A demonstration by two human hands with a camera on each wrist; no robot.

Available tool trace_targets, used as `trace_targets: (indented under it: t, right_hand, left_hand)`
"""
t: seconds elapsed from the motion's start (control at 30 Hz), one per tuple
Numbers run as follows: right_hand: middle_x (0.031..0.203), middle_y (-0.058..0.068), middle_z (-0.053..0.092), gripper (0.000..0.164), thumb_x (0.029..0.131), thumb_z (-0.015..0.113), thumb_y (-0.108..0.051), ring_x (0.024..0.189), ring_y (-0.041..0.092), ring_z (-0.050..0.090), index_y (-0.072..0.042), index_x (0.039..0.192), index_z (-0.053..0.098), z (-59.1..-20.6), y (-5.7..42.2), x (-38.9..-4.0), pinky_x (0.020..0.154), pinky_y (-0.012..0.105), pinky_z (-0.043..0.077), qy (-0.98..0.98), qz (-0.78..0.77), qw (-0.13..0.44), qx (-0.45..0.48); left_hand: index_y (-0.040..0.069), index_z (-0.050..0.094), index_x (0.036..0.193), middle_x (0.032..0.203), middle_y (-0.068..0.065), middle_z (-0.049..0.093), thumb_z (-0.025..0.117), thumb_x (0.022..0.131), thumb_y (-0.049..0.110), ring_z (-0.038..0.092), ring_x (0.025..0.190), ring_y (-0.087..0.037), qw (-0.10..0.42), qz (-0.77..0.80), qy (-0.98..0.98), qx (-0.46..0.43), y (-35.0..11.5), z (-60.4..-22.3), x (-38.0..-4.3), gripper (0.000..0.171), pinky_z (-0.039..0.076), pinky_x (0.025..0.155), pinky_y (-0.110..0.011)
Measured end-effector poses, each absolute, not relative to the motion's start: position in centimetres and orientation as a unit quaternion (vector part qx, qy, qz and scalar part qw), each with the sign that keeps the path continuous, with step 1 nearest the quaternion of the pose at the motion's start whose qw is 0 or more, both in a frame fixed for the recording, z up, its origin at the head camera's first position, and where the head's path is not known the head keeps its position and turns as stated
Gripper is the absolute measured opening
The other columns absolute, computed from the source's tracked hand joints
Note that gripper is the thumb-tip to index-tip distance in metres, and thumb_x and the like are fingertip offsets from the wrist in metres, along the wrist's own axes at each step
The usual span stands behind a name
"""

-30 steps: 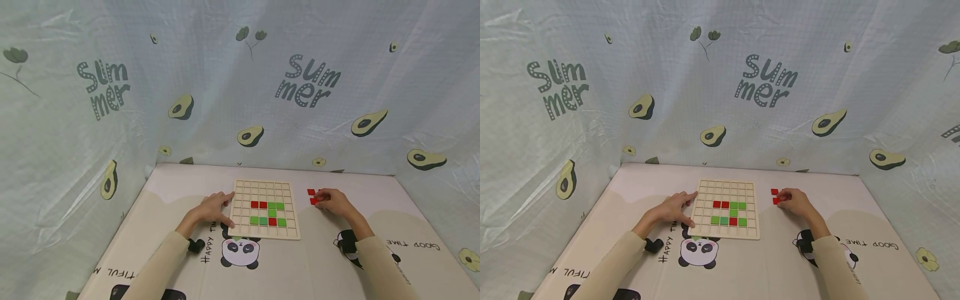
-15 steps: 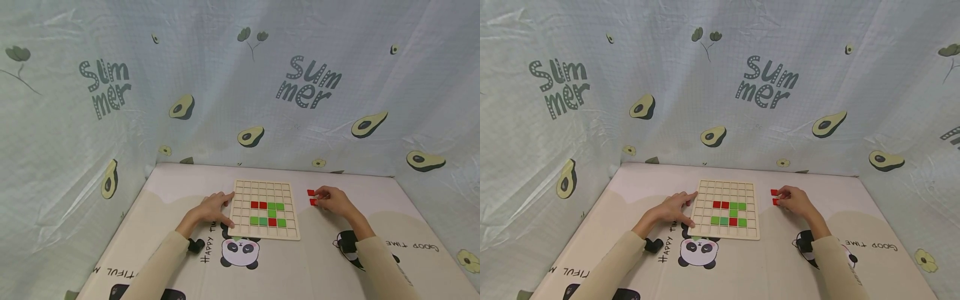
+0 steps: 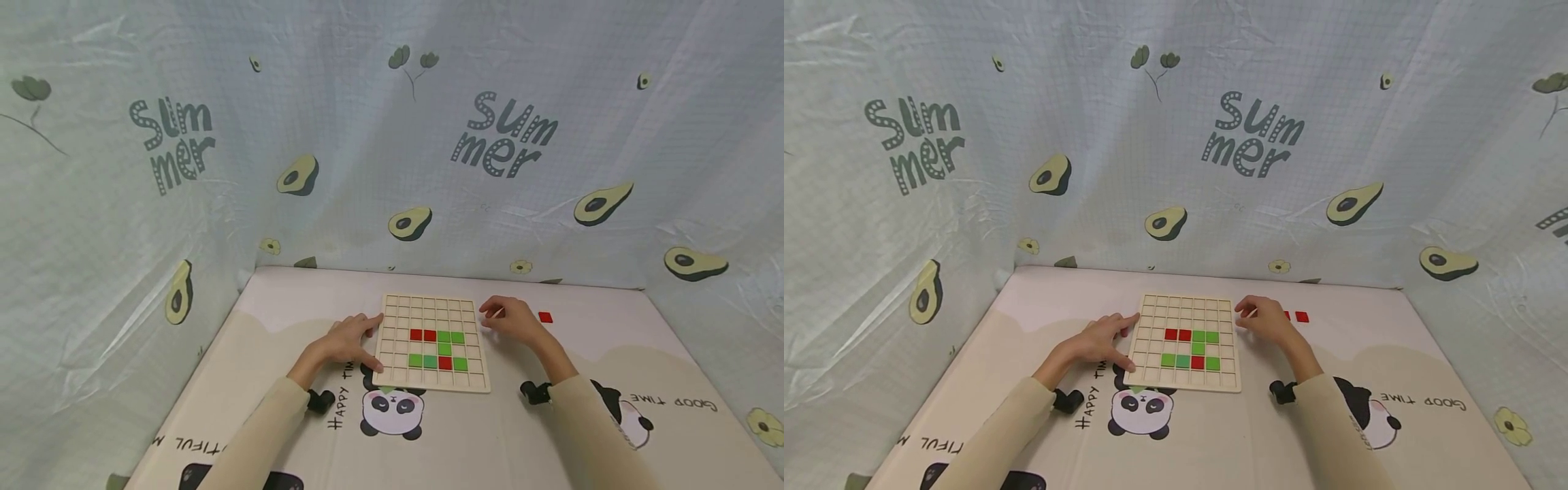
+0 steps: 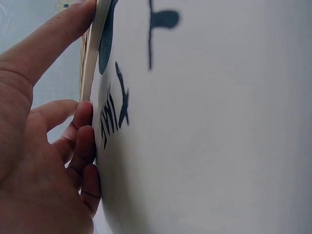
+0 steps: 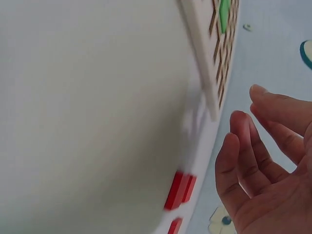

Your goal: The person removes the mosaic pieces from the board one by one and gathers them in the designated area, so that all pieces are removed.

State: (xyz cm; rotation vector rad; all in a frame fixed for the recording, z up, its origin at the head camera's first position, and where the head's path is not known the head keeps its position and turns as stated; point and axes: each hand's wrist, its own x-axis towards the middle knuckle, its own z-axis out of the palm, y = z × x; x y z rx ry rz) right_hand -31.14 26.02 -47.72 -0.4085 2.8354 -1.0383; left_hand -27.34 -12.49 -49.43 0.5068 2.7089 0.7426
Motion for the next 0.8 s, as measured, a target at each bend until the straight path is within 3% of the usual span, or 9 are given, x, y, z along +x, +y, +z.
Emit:
trace_targets:
  t: [0.47, 0.8]
  right_hand:
    - [0.099, 0.008, 0.069, 0.023, 0.093, 0.074, -0.013, 0.088, 0.020, 0.062, -0.003, 0.113, 0.073, -47.3, 19.8, -31.9, 0.078, 0.030, 0.050, 0.920, -0.347, 0.050, -0.175]
    - [0.097, 0.006, 0.068, 0.022, 0.092, 0.076, -0.014, 0.086, 0.019, 0.059, -0.005, 0.112, 0.074, -47.8, 16.4, -31.7, 0.074, 0.028, 0.050, 0.906, -0.359, 0.078, -0.210]
  left_hand:
    - [0.017, 0.038, 0.161, 0.105, 0.002, 0.048, 0.095, 0.067, 0.047, 0.040, 0.096, -0.015, 0.144, 0.260, 0.939, 0.172, -12.6, -49.4, -27.2, 0.114, 0.028, 0.081, -0.034]
    - [0.016, 0.038, 0.161, 0.104, 0.002, 0.048, 0.096, 0.067, 0.045, 0.040, 0.096, -0.015, 0.146, 0.269, 0.937, 0.171, -12.6, -49.3, -27.1, 0.115, 0.027, 0.080, -0.034]
